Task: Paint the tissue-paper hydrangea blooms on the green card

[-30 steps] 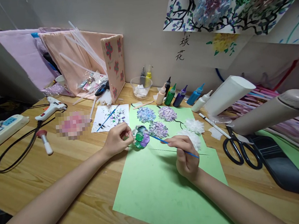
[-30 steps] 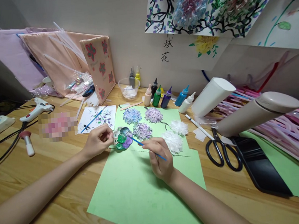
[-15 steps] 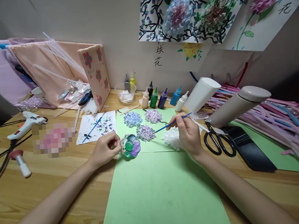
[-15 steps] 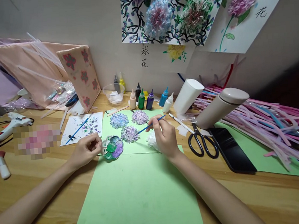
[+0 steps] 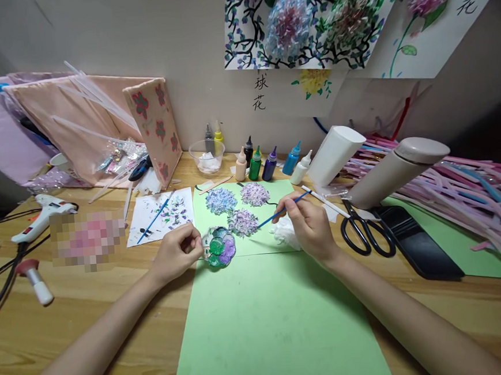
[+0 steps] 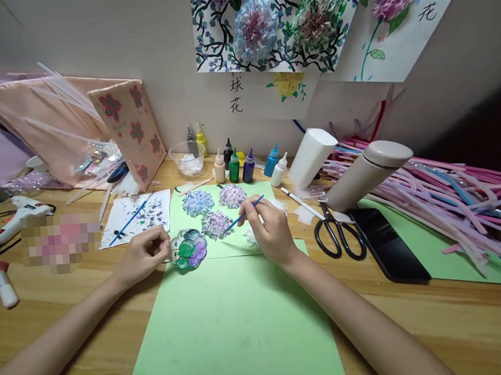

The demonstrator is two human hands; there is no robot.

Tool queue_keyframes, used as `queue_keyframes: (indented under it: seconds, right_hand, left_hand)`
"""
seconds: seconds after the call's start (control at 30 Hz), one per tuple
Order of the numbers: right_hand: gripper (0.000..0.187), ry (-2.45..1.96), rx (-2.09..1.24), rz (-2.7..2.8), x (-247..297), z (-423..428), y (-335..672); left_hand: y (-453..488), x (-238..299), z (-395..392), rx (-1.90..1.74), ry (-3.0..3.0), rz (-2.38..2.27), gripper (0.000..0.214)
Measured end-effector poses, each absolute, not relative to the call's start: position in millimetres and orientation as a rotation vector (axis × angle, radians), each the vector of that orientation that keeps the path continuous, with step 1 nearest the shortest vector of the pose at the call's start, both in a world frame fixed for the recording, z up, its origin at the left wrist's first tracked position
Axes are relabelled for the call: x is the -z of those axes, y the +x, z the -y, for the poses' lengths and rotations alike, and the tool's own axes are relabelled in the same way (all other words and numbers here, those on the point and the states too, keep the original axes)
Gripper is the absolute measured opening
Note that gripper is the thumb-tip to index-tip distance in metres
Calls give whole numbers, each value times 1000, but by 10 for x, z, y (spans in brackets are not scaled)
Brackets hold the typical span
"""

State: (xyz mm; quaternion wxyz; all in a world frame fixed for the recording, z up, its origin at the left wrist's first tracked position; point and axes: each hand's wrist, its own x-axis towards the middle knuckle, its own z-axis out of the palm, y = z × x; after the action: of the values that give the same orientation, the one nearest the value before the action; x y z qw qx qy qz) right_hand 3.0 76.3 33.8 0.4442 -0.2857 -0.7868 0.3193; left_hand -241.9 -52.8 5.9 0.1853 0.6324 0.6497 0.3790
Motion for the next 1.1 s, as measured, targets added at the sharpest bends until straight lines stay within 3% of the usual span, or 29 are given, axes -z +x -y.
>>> queue_keyframes:
  seconds: [0.67,0.87,1.1]
  right_hand:
    - [31,-775,-605,1801,-488,-881,99]
    - [26,-913,-870,1946,-470,-1005,139]
    - [26,-1028,-931,2011,-376,-1064,156]
  left_hand:
    - [-2429,-45,537,-1045,1734,-1856,16]
    - [-2454,-51,537,-975,1660,-1863,20]
    - [-2486,-49,543,-933,1613,-1858,21]
